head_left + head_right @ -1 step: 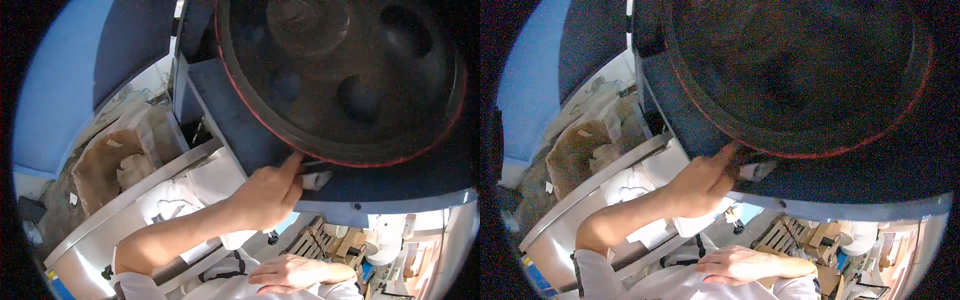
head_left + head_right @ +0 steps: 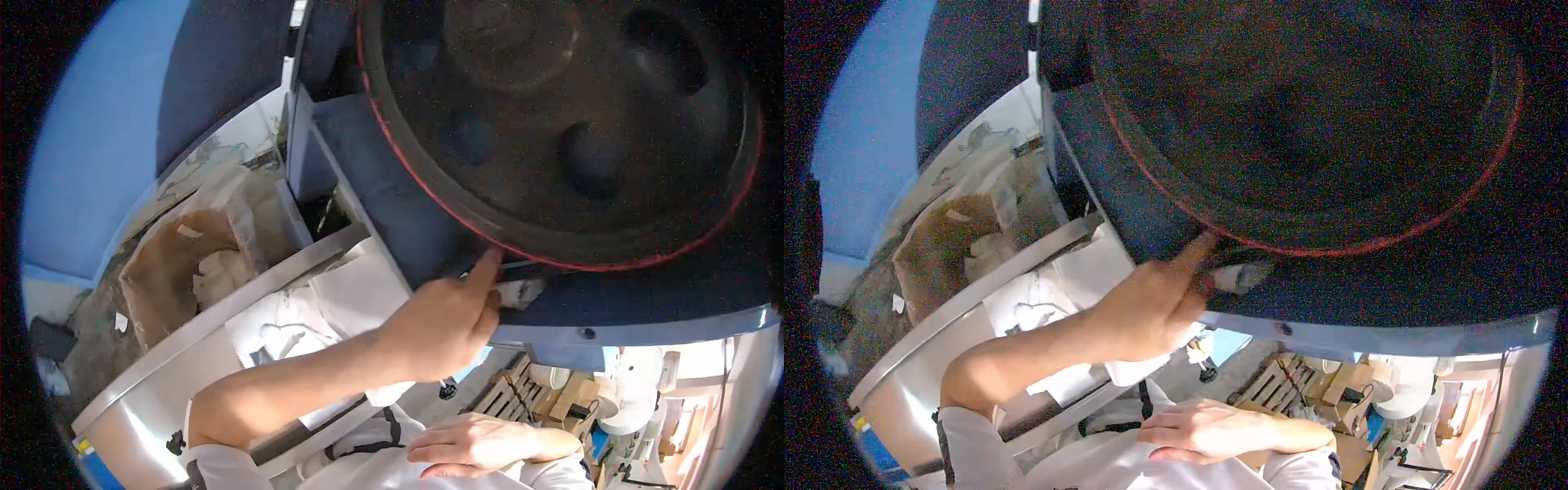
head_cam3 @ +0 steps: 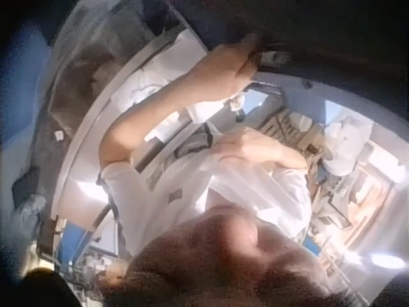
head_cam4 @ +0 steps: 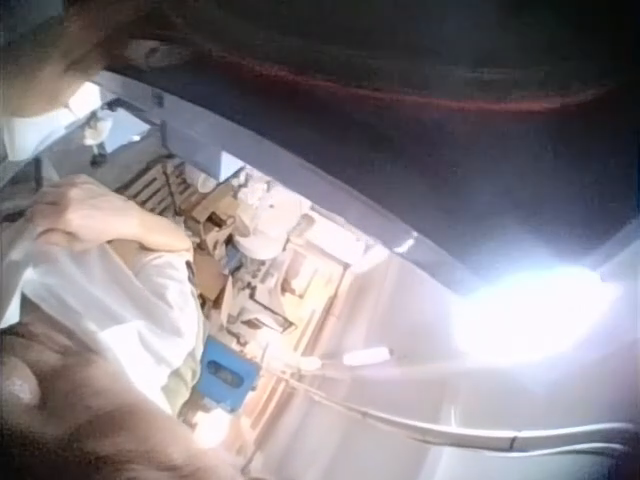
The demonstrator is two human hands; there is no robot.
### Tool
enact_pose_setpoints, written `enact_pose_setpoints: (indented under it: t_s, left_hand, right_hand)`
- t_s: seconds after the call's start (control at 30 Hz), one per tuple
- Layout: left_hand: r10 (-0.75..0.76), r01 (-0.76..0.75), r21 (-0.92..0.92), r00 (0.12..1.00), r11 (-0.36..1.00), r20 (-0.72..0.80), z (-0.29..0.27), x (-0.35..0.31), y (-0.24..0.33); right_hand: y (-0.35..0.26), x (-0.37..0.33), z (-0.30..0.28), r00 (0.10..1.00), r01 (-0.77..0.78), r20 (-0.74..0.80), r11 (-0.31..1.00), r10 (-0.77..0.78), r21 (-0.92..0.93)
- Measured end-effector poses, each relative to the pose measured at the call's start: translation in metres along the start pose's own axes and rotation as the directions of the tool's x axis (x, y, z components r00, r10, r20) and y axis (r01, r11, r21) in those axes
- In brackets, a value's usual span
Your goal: Inspecting stacks of white paper sheets and placing them into a production machine.
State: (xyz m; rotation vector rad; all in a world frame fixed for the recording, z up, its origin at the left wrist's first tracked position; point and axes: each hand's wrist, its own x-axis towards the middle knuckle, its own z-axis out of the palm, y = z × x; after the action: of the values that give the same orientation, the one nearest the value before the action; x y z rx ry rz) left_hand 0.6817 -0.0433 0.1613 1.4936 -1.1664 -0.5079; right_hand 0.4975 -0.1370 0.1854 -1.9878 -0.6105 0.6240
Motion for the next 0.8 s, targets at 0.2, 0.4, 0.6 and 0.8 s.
enact_pose_setpoints:
  t_s: [0.2,0.4,0.6,0.8]
  left_hand:
    - [0.051,-0.055,0.007,0.861,0.998,-0.507,-0.018,-0.079,0.006]
    - [-0.341,0.276,-0.201,0.753,0.94,-0.563,0.0,-0.168,-0.039]
    - [-0.576,0.362,-0.459,0.625,0.812,-0.527,0.026,-0.206,-0.066]
    - [-0.65,0.419,-0.517,0.626,0.746,-0.43,0.024,-0.212,-0.068]
  right_hand:
    - [0.018,0.007,0.011,0.998,-0.066,-0.006,0.995,0.066,0.077]
    - [0.047,0.018,0.028,0.979,-0.19,-0.056,0.976,0.197,0.107]
    - [0.058,0.023,0.041,0.861,-0.441,-0.2,0.883,0.467,0.164]
    - [0.063,0.02,0.044,0.855,-0.389,-0.307,0.909,0.417,0.152]
